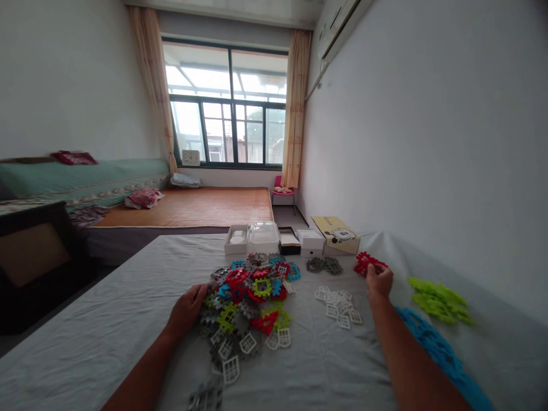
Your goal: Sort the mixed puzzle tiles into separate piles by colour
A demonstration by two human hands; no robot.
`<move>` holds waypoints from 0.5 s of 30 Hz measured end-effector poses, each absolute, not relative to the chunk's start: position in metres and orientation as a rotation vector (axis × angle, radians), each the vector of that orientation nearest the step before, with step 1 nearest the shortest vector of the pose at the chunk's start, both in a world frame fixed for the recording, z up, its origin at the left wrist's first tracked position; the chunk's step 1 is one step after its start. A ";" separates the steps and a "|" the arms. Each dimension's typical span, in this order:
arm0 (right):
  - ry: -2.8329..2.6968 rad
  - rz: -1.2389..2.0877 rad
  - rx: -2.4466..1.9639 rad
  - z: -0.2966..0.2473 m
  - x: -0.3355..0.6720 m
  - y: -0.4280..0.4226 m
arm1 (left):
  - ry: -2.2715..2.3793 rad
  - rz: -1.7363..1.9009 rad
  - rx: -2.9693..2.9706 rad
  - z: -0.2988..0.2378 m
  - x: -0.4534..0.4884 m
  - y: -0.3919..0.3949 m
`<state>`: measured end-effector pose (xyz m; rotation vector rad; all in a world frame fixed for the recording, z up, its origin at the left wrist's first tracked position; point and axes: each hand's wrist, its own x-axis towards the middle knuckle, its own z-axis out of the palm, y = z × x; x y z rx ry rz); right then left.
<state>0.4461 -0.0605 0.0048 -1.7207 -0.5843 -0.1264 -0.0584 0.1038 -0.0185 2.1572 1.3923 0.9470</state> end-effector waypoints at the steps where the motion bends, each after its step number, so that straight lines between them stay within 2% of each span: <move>1: -0.546 -0.142 -1.725 0.005 0.450 -0.063 | 1.395 0.944 2.154 -0.018 -0.058 0.104; 7: -0.576 -0.098 -1.702 0.008 0.423 -0.043 | 1.402 0.937 2.149 -0.014 -0.055 0.098; 12: -1.598 0.466 -1.428 0.010 0.314 -0.034 | 1.401 0.952 2.156 -0.012 -0.054 0.093; 15: -1.984 0.517 -1.278 0.013 0.258 -0.049 | 1.390 0.957 2.176 -0.011 -0.053 0.091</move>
